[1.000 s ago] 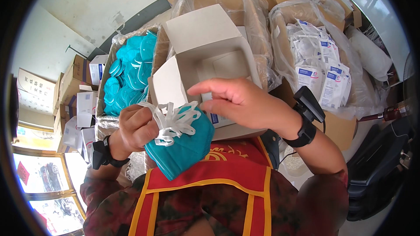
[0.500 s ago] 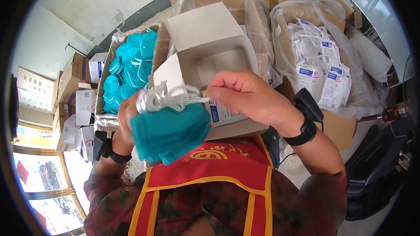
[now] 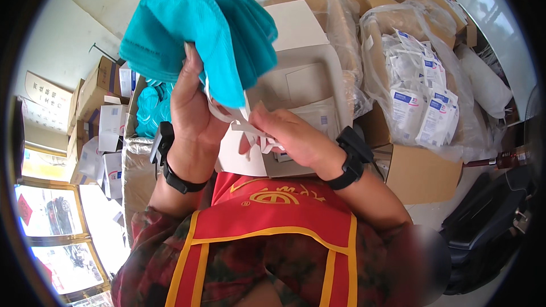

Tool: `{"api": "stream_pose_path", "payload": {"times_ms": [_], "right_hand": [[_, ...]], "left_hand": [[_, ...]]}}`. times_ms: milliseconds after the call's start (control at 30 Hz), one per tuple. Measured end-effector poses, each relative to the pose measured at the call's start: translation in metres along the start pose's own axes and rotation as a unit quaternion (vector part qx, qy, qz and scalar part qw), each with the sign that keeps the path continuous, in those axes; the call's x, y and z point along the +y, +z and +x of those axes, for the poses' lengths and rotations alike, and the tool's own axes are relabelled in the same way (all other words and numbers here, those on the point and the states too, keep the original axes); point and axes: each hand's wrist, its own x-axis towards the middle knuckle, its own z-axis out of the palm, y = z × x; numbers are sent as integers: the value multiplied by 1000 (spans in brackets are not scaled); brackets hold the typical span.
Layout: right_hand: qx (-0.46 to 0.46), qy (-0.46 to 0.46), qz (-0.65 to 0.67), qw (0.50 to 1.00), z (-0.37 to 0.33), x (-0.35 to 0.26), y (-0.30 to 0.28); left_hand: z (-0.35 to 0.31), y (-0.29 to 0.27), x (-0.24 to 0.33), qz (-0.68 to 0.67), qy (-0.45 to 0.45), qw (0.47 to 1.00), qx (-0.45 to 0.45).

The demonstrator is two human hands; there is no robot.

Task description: Manually sorting, checking, and putting face masks into cardboard boxes.

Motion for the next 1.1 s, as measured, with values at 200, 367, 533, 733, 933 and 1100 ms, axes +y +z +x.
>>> {"api": "stream_pose_path", "payload": {"times_ms": [200, 367, 533, 733, 933, 1100], "right_hand": [[-51, 19, -33, 998, -26, -7, 6], [-31, 42, -93, 994, -36, -12, 3], [10, 46, -45, 998, -36, -18, 3], [44, 122, -3, 992, -54, -35, -4], [-17, 56, -128, 990, -72, -47, -13], [-17, 125, -248, 961, -105, -46, -12]], "left_hand": [[10, -3, 16, -22, 1, 999, 38], [21, -23, 39, -67, 27, 997, 11], [19, -31, 42, -112, -4, 993, -44], [-48, -85, 41, 144, 56, 988, 9], [-28, -15, 43, 720, 88, 575, -380], [-31, -34, 41, 774, 68, 498, -384]]}}
